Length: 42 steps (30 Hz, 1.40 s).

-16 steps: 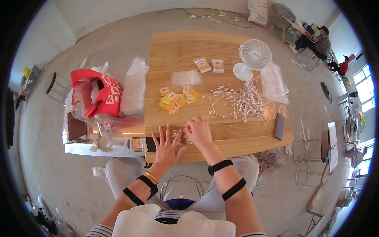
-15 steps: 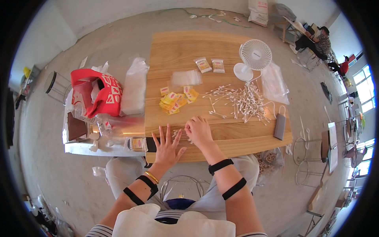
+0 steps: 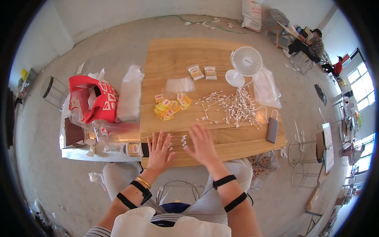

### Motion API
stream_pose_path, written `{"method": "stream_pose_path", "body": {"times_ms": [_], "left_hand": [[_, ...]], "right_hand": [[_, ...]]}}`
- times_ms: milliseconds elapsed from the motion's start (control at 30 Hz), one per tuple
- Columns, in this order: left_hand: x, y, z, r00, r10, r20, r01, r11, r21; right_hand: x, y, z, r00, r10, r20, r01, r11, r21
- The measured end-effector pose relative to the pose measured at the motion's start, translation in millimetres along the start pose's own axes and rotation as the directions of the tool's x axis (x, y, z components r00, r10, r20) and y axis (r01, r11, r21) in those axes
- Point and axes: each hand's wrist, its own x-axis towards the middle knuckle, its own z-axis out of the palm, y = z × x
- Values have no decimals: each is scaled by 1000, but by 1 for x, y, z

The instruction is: Packing cotton swabs into small plastic bags.

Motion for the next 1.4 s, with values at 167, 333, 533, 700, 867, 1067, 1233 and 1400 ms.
{"method": "stream_pose_path", "body": {"times_ms": [167,333,533,700,867,1067,1233,1400], "left_hand": [[2,1,0,993,-48,106,38,995,97],[4,10,14,992,-116,54,104,978,180],[8,15,4,989,-95,109,68,970,234],[5,6,8,996,44,75,-43,999,-22],[2,14,10,994,29,102,-36,997,65],[-7,8,-17,997,-6,73,10,998,-64],[-36,-55,-51,957,-238,-167,207,961,-184],[-56,-134,-48,855,-440,-275,350,880,-321]], "right_hand": [[-8,-33,20,990,78,115,-81,996,24],[-9,-50,57,998,25,52,-21,996,-90],[-10,-51,54,998,60,27,-61,995,73],[-8,-53,54,997,60,42,-61,997,39],[-9,-52,50,995,84,62,-85,996,16],[-7,-59,53,992,111,55,-111,994,-4],[-9,-58,56,987,146,61,-142,988,-55],[-4,-71,59,984,157,79,-152,986,-64]]}}
